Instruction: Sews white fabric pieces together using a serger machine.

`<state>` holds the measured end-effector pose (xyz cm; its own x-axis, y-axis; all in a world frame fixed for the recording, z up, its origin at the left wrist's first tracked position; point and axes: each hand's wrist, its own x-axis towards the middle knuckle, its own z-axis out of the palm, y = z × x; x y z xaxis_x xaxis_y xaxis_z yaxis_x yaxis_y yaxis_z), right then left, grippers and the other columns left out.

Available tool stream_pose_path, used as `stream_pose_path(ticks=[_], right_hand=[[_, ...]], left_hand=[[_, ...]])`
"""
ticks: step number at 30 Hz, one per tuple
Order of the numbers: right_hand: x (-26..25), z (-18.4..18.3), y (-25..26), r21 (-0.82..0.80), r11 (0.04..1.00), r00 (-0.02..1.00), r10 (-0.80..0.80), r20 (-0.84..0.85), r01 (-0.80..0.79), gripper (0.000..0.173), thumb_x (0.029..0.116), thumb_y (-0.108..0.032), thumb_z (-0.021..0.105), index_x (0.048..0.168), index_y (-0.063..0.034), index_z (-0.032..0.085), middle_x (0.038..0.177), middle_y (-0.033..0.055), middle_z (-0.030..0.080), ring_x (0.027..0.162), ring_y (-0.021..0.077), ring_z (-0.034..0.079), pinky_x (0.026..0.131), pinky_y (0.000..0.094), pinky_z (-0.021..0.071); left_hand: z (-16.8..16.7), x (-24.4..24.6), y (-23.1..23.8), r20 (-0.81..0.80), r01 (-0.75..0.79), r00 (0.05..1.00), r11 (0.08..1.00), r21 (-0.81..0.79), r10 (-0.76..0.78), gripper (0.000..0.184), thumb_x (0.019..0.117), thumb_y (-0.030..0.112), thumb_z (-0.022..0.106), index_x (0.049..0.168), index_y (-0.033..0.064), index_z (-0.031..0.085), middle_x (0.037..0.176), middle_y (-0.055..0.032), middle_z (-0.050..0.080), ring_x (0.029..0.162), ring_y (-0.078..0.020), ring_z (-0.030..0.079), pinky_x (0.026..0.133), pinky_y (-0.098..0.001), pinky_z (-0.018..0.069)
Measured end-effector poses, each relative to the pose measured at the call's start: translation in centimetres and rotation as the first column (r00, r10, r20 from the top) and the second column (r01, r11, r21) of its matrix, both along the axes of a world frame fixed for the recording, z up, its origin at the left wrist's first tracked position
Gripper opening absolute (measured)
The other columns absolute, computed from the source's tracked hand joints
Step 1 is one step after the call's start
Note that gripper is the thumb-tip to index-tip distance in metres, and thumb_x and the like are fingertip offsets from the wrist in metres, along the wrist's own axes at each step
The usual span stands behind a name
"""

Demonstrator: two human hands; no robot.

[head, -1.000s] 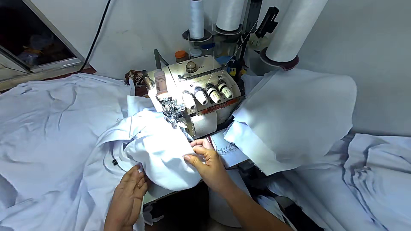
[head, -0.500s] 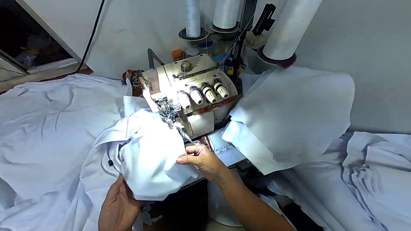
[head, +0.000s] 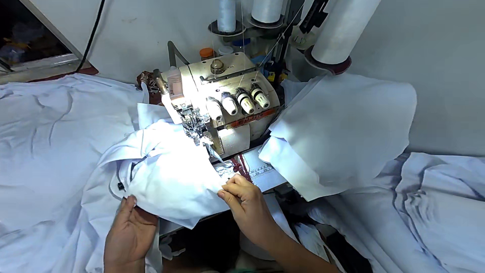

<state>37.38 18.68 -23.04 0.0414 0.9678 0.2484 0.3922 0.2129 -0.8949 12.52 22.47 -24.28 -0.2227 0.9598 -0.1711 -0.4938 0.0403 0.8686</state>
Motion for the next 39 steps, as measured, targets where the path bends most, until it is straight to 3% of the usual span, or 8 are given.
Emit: stream_pose_path(ticks=[8,12,22,29,33,35,37,39], right_hand=[[1.0,-1.2,-0.5,0.028,0.998,0.984,-0.044,-0.175,0.049,0.011,0.0911,-0.019,0.074,0.084,-0.0108,0.077,0.085,-0.0033,0.066,0.070,0.0007,0.058,0.060,0.0147,0.0478],[1.1,-1.2,-0.8,0.048,0.998,0.977,-0.032,-0.209,0.043,0.008,0.0902,-0.016,0.074,0.084,-0.0104,0.076,0.084,-0.0036,0.067,0.073,0.0007,0.060,0.061,0.0142,0.0494],[0.2,-1.4,-0.7,0.062,0.994,0.958,-0.068,-0.279,0.088,0.022,0.0866,-0.018,0.080,0.071,-0.0068,0.069,0.065,-0.0036,0.058,0.057,-0.0014,0.052,0.052,0.0119,0.0428],[0.5,-1.9,0.3,-0.260,0.953,0.824,-0.020,-0.566,-0.156,0.010,0.0913,-0.003,0.072,0.100,0.0004,0.071,0.069,-0.0001,0.064,0.060,0.0028,0.059,0.059,0.0174,0.0510],[-0.3,-2.3,0.1,-0.183,0.975,0.804,-0.006,-0.595,-0.129,0.011,0.0953,-0.009,0.067,0.085,-0.0055,0.070,0.071,-0.0042,0.064,0.063,-0.0011,0.059,0.060,0.0144,0.0495],[-0.9,-2.2,0.8,-0.141,0.986,0.778,-0.022,-0.628,-0.086,0.013,0.0951,-0.009,0.066,0.082,-0.0065,0.069,0.069,-0.0038,0.062,0.061,-0.0004,0.057,0.058,0.0146,0.0477],[-1.6,-1.5,1.9,-0.116,0.991,0.770,-0.029,-0.637,-0.059,0.014,0.0948,-0.008,0.066,0.081,-0.0064,0.068,0.067,-0.0029,0.060,0.060,0.0010,0.055,0.058,0.0158,0.0471],[-2.2,-0.8,3.4,-0.083,0.996,0.781,-0.030,-0.624,-0.028,0.013,0.0944,-0.008,0.065,0.082,-0.0066,0.067,0.065,-0.0029,0.058,0.057,0.0010,0.053,0.055,0.0159,0.0446]], left_hand=[[0.7,-0.8,0.3,-0.092,-0.070,0.993,0.995,0.067,0.076,0.034,0.1125,0.031,0.024,0.124,0.0181,0.053,0.111,0.0037,0.071,0.106,-0.0086,0.069,0.092,-0.0331,0.0585],[0.3,-0.8,0.1,-0.235,0.128,0.968,0.980,0.154,-0.089,0.040,0.1087,0.020,0.032,0.148,0.0276,0.031,0.129,0.0097,0.061,0.116,-0.0055,0.064,0.095,-0.0292,0.0574],[1.4,-1.0,0.1,-0.383,-0.002,0.922,0.988,0.155,0.062,0.037,0.1008,0.002,0.043,0.134,0.0188,0.044,0.106,0.0119,0.070,0.094,0.0000,0.070,0.082,-0.0209,0.0595],[2.8,0.1,-0.2,-0.603,-0.115,0.768,0.973,0.202,0.216,0.037,0.0955,-0.004,0.052,0.129,0.0101,0.042,0.095,0.0117,0.069,0.078,0.0044,0.068,0.069,-0.0155,0.0575],[3.2,4.3,-0.8,-0.815,0.088,0.477,0.904,0.418,0.330,0.057,0.0968,0.011,0.059,0.142,-0.0108,0.032,0.127,-0.0107,0.058,0.110,-0.0039,0.061,0.096,-0.0267,0.0518],[2.9,6.7,-0.2,-0.887,0.166,0.367,0.918,0.360,0.282,0.059,0.0972,0.034,0.063,0.142,-0.0038,0.051,0.138,-0.0245,0.053,0.125,-0.0255,0.055,0.102,-0.0445,0.0469],[2.9,7.8,1.4,-0.933,0.169,0.291,0.948,0.270,0.214,0.062,0.0942,0.051,0.063,0.138,0.0071,0.061,0.145,-0.0267,0.047,0.131,-0.0329,0.050,0.103,-0.0511,0.0453],[3.5,7.8,3.5,-0.938,0.168,0.308,0.961,0.218,0.159,0.059,0.0905,0.043,0.068,0.137,0.0074,0.062,0.149,-0.0289,0.042,0.130,-0.0364,0.051,0.100,-0.0562,0.0453]])
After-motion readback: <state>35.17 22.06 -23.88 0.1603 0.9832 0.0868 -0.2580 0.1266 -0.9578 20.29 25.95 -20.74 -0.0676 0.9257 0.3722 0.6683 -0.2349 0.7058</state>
